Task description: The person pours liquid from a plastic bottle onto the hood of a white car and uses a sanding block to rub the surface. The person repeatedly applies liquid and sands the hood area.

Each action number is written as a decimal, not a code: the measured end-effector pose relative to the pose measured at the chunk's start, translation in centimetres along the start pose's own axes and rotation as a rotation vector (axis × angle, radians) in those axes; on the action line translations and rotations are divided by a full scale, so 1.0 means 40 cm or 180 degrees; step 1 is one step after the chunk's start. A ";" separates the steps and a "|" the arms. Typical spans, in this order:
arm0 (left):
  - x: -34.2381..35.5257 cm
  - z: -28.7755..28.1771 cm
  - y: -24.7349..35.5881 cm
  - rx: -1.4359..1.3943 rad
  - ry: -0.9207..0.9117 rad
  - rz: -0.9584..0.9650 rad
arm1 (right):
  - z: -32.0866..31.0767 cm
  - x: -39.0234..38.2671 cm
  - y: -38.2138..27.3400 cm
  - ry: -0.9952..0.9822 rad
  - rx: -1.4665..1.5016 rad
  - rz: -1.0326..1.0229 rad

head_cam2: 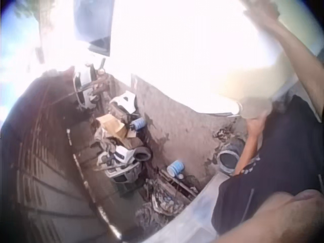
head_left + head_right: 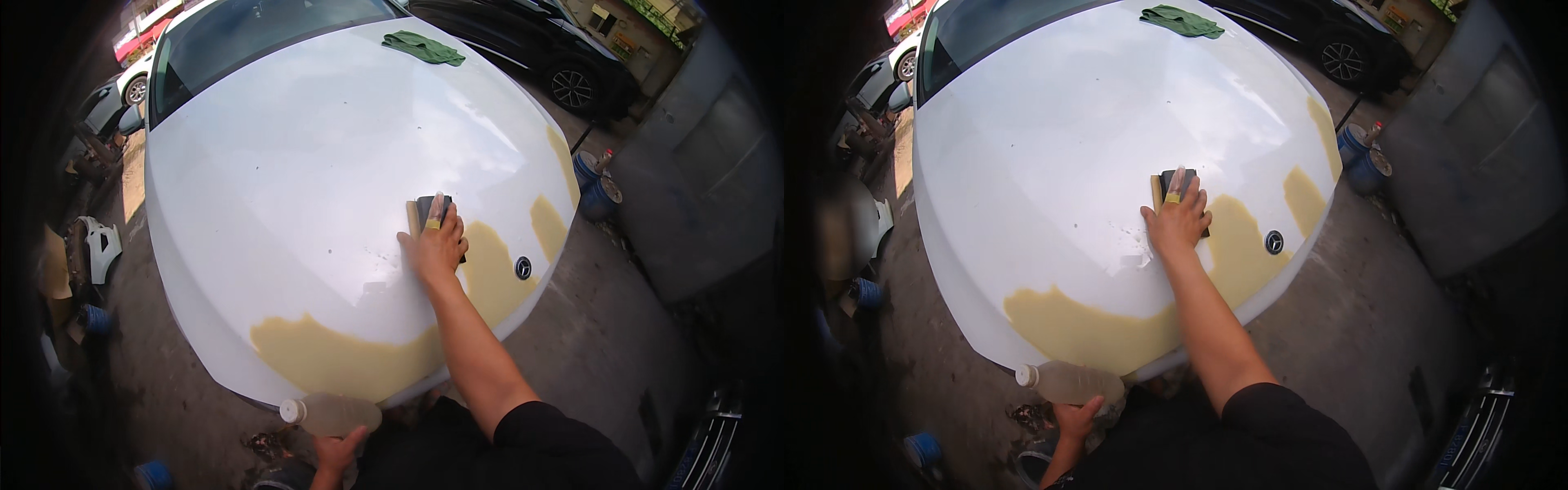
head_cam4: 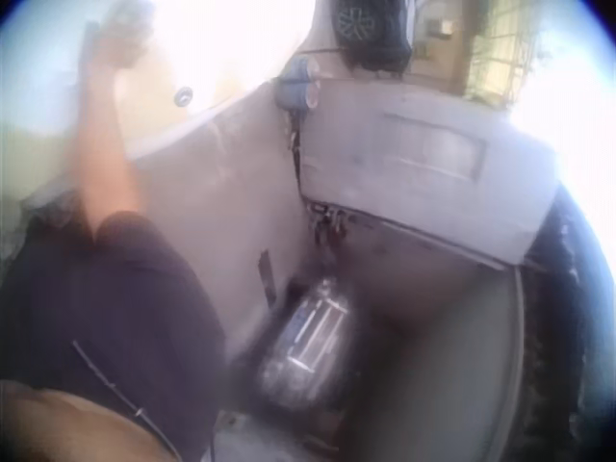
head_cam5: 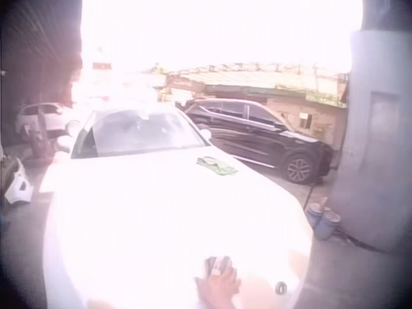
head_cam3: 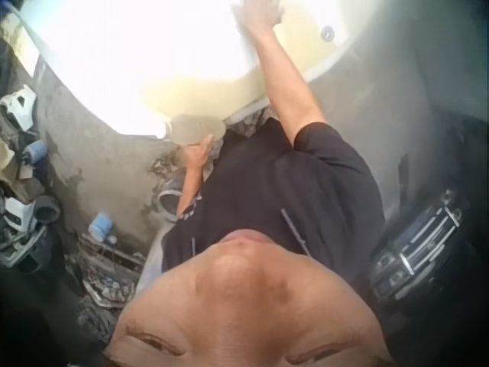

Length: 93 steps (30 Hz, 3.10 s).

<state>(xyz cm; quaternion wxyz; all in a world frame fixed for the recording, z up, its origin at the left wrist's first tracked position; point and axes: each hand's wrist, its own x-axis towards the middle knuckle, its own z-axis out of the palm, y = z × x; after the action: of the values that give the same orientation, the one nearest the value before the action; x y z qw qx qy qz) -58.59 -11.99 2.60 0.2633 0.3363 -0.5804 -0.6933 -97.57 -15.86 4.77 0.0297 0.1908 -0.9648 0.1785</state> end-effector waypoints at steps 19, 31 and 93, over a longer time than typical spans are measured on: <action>0.078 -0.077 0.032 0.0261 -0.0620 -0.0352 | -0.013 -0.211 0.335 0.0887 0.0667 -0.1193; 0.191 0.014 0.086 0.0575 -0.0703 -0.0133 | -0.006 -0.247 0.468 0.0921 0.0686 -0.1437; 0.626 0.110 0.493 0.1307 -0.3313 -0.1943 | -0.321 -0.410 0.201 0.1290 0.0981 0.0553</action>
<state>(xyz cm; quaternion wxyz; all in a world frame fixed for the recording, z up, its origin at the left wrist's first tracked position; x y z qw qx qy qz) -78.40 -31.85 18.37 -0.3325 0.1493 -0.6315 -0.6843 -85.58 1.52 12.02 0.1774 0.0699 -0.9134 0.3597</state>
